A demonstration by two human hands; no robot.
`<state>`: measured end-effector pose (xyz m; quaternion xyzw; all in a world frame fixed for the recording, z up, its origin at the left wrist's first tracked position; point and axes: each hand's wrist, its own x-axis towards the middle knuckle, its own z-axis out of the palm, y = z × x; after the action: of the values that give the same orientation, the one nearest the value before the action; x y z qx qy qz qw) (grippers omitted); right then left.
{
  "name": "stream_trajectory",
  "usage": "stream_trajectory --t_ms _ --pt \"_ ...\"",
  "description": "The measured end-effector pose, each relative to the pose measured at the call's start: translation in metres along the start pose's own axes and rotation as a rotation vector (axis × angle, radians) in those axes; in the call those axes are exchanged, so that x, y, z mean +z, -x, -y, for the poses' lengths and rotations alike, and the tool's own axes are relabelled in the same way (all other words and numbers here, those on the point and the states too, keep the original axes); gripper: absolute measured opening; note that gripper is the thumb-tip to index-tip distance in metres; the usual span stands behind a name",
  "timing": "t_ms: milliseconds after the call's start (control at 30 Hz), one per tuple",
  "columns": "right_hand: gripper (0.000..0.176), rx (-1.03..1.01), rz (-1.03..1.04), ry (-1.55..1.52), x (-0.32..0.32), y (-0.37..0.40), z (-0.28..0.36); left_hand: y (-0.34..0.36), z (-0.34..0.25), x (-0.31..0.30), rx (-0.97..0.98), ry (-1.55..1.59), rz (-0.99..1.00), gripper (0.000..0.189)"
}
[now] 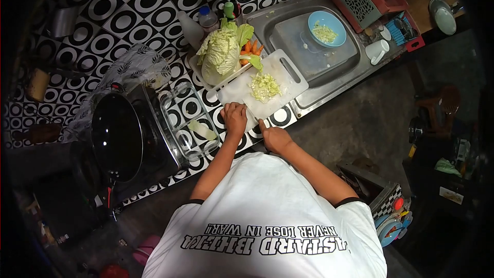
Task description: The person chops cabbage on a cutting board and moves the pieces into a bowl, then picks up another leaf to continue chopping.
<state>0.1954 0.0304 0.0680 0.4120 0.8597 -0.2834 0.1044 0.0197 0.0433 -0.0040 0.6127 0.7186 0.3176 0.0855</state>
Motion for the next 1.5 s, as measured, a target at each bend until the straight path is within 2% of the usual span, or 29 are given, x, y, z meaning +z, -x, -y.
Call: stream_trajectory --t_ms 433,733,1033,1100,1500 --pt "0.075 -0.044 -0.127 -0.044 0.055 0.001 -0.025 0.001 -0.001 0.001 0.006 -0.002 -0.019 0.011" --pt "0.070 0.017 -0.059 -0.035 0.055 -0.006 -0.021 0.002 0.000 0.003 0.002 0.018 -0.033 0.010" --pt "0.072 0.033 -0.063 -0.049 0.049 -0.014 -0.015 0.001 -0.001 0.000 0.016 0.008 -0.034 0.008" --pt "0.078 0.042 -0.136 -0.085 0.053 -0.020 -0.014 0.001 0.000 -0.001 0.021 0.013 -0.031 0.008" --pt "0.072 0.075 -0.135 -0.033 0.048 -0.037 -0.006 -0.001 0.004 0.000 0.037 0.021 -0.011 0.009"
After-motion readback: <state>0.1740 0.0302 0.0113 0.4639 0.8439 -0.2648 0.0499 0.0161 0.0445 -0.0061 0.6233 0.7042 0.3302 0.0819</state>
